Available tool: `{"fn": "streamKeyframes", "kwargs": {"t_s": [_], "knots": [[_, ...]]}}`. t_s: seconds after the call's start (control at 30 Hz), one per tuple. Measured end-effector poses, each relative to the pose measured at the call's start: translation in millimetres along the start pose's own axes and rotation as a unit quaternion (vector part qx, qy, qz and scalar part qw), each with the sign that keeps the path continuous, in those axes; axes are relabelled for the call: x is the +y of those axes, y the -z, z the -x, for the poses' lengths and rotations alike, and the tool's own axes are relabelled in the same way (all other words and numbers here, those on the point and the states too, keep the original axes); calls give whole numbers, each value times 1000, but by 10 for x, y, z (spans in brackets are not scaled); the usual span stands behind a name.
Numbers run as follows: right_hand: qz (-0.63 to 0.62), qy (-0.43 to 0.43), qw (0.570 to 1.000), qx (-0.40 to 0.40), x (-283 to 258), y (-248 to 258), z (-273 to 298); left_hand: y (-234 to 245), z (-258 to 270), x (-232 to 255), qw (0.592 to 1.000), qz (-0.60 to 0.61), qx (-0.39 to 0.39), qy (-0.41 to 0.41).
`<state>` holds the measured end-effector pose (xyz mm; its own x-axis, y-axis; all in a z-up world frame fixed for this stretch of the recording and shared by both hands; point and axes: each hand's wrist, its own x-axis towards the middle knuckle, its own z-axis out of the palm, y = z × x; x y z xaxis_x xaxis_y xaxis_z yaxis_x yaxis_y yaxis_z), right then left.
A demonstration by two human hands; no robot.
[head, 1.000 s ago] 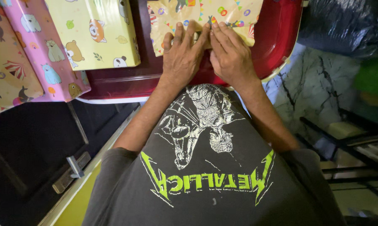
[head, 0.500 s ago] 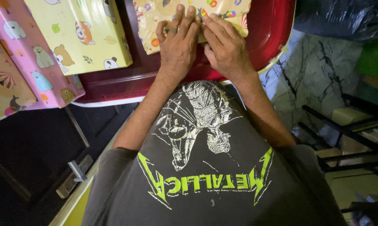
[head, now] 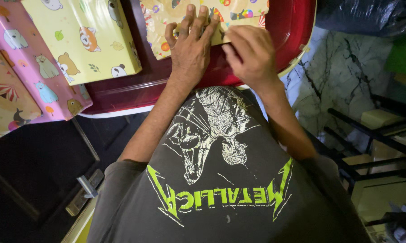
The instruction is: The person wraps a rectangular box with yellow patterned wrapping paper on a red table, folding the paper over the sides and pressing the folds flat. They then place a second cardboard box on a sheet of paper and begin folding the paper around it.
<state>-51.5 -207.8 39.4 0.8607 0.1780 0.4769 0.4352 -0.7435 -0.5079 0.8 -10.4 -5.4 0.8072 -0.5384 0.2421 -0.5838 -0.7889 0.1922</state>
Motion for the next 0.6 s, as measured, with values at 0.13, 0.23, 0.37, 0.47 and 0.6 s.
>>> {"fn": "streamKeyframes", "kwargs": {"t_s": [0.13,0.23,0.37,0.47,0.6], "knots": [[24,-112,990,80,219,160,207,-37,-2,0,1000,0,10,-1],[60,-171,976,123,589,304,360,-58,3,-6,1000,4,11,-3],[-16,-279,949,148,1143,491,582,-56,6,-5,1000,-4,11,-8],[-45,-283,946,152,1543,541,643,-33,-6,-9,1000,-5,4,-9],[-96,-293,939,154,1676,543,761,-8,-11,-4,1000,6,5,-9]]}}
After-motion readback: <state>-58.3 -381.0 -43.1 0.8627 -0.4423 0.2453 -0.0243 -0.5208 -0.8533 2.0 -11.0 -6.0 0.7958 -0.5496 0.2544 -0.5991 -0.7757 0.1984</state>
